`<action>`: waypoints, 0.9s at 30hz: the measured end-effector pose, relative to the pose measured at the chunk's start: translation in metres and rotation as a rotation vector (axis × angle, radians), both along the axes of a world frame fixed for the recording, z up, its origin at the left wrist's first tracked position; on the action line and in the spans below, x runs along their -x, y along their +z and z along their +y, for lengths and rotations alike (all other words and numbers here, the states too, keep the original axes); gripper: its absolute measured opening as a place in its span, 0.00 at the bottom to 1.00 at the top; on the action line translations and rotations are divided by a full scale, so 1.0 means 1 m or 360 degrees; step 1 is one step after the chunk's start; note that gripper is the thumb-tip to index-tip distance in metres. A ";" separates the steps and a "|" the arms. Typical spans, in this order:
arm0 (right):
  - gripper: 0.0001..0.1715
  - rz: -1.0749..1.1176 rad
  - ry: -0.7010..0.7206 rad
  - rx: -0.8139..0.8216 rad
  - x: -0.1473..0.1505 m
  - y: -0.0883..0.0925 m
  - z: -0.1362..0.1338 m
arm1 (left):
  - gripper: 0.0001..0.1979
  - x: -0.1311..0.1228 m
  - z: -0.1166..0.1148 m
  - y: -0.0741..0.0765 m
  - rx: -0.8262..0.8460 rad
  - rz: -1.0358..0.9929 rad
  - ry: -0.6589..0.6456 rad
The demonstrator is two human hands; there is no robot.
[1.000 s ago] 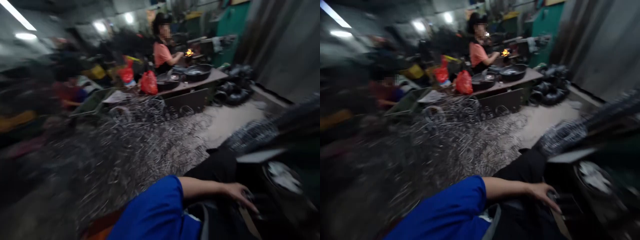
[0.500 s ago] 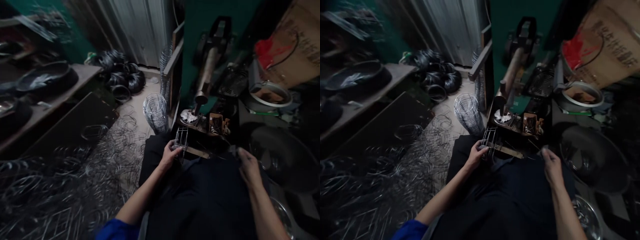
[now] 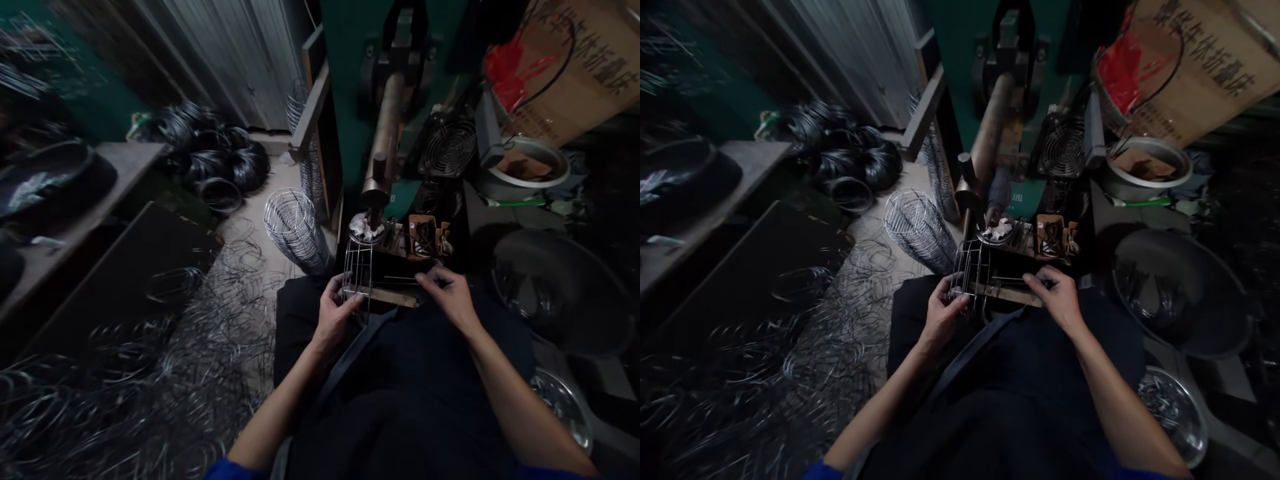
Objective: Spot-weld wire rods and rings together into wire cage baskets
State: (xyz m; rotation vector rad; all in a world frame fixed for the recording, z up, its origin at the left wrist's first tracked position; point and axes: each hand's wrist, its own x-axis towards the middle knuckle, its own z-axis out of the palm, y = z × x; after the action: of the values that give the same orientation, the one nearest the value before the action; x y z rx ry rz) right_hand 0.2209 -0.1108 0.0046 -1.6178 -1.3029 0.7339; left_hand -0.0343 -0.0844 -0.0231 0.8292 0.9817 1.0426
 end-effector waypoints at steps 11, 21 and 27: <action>0.29 -0.0025 0.0139 -0.0041 0.011 0.011 0.052 | 0.34 -0.015 0.033 0.016 -0.0119 0.0176 0.0100; 0.30 -0.0017 0.0197 -0.0059 0.010 0.010 0.075 | 0.33 -0.016 0.049 0.019 -0.0113 0.0106 0.0142; 0.29 -0.0048 0.0203 -0.0066 0.006 0.012 0.090 | 0.32 -0.019 0.060 0.019 -0.0115 0.0092 0.0168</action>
State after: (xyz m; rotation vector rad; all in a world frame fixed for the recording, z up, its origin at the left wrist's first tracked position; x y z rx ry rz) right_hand 0.2145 -0.0211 0.0170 -1.5293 -1.4442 0.7568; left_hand -0.0150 -0.0243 -0.0039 0.8789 1.0508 1.1553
